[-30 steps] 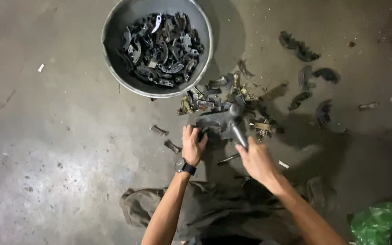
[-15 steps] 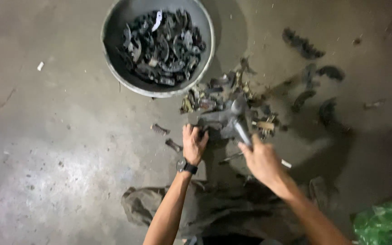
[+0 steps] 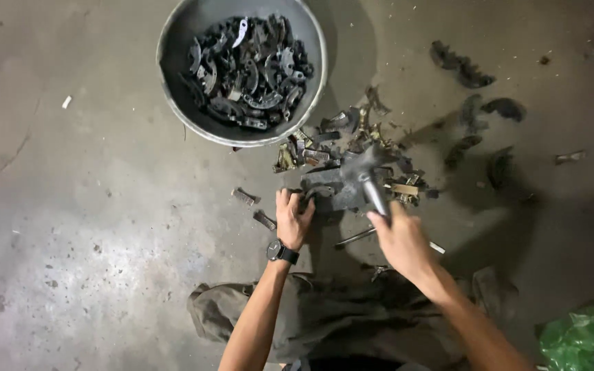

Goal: The person sits on the floor and uses a hammer to strike brake shoes placed on a metal block, separating the brake lining from the metal backing. The separated linings are collected in a metal bucket nearby.

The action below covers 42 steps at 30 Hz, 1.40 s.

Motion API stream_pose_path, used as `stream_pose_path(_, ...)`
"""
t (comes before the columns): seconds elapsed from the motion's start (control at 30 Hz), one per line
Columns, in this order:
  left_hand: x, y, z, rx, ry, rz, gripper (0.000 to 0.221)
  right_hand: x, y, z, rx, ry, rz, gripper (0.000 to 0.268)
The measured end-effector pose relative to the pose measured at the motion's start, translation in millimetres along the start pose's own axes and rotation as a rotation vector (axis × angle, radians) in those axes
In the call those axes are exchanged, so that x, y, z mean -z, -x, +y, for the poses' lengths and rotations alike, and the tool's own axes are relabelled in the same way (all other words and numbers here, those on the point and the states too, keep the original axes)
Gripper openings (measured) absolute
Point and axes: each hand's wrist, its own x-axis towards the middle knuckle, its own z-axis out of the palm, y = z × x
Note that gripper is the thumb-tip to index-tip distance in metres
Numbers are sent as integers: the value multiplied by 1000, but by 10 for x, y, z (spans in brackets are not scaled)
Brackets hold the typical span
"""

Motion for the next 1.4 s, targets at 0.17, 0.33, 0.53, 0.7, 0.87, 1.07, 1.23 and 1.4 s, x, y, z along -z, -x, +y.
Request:
stream_pose_path(0.17, 6, 2, 6, 5, -13, 11, 23, 103, 407, -171, 601, -147, 505, 25)
stream_pose_path(0.33, -28, 65, -40, 40, -25, 10, 24, -523, -229, 692, 739, 121, 413, 18)
stream_pose_path(0.53, 26, 141, -98, 49, -32, -37, 24, -216, -46, 295, 185, 16, 18, 28)
stream_pose_path(0.7, 98, 115, 5, -146, 47, -7, 18, 24, 153, 290, 301, -23, 302, 32)
stream_pose_path(0.87, 203, 116, -27, -328, -167, -300, 36, -52, 145, 344, 172, -69, 207, 33)
stream_pose_path(1.07, 284, 128, 180, -112, -110, -254, 40, -400, 1, 587, 155, -13, 156, 34)
stream_pose_path(1.23, 78, 234, 30, -53, -144, -183, 31, -434, -99, 535, 243, 7, 189, 35)
stream_pose_path(1.4, 109, 151, 258, 333, 238, -103, 29, -231, -37, 307, 178, -62, 180, 28)
